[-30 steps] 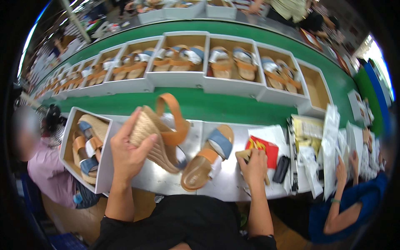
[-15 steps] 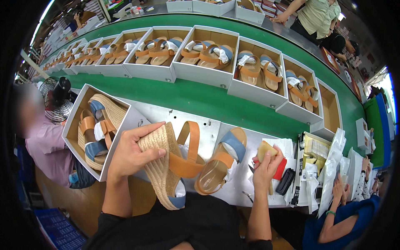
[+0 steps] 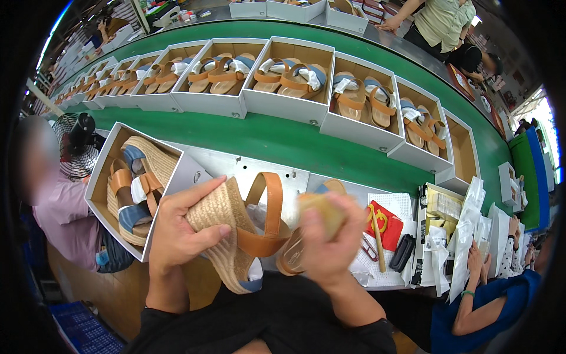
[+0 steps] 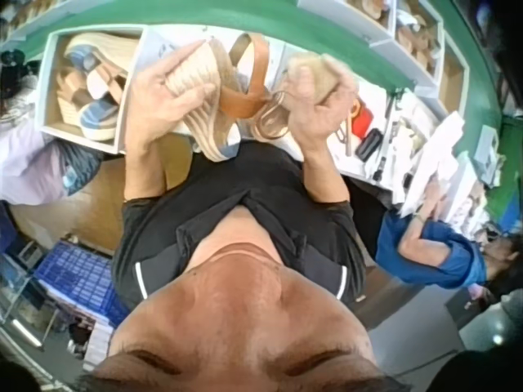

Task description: The person inspects a pair of woven-sole sandals, trims excess material from the sole edges with a utility knife, and places the finished pair into a white box on a green conveyor belt. The person repeats this process for multiple pairs of sandals.

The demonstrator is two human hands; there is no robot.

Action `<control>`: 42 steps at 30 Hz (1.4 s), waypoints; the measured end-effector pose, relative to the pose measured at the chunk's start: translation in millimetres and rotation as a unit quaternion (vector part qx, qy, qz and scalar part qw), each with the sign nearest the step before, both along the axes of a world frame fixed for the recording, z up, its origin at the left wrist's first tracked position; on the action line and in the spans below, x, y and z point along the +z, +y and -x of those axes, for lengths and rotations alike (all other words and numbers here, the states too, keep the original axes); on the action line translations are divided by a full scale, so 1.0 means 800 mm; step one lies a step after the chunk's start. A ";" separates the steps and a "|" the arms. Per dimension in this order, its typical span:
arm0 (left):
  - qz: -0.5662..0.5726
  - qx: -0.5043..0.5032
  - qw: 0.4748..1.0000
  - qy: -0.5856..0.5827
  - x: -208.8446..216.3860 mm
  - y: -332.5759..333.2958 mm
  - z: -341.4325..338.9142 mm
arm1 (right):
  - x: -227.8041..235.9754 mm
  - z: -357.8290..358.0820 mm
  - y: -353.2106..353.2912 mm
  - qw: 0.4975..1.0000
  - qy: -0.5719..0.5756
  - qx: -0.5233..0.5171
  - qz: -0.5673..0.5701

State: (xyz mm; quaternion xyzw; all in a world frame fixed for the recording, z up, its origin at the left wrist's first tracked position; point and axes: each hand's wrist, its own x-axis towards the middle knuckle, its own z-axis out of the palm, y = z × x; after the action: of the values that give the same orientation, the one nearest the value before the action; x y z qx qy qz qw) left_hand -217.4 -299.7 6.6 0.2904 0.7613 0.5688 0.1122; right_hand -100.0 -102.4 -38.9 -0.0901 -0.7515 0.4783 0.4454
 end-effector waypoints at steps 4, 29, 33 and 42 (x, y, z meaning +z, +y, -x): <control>-0.002 -0.011 0.997 0.077 -0.002 -0.005 0.006 | -0.032 -0.030 0.083 0.969 -0.204 -0.102 0.093; -0.015 -0.134 0.990 0.052 -0.041 -0.017 0.010 | 0.035 0.010 -0.027 0.781 -0.269 0.353 0.439; -0.032 -0.150 0.987 0.055 -0.054 -0.025 0.017 | 0.026 0.014 -0.042 0.772 -0.264 0.358 0.454; 0.033 -0.065 0.997 0.017 -0.070 -0.023 0.002 | 0.001 0.018 -0.042 0.878 -0.180 0.295 0.331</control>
State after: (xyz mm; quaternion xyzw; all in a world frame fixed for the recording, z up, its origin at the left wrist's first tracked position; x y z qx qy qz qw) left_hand -218.9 -318.1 -49.7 0.3452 0.7608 0.5299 0.1457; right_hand -114.6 -136.3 -38.2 -0.0905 -0.6085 0.7838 0.0852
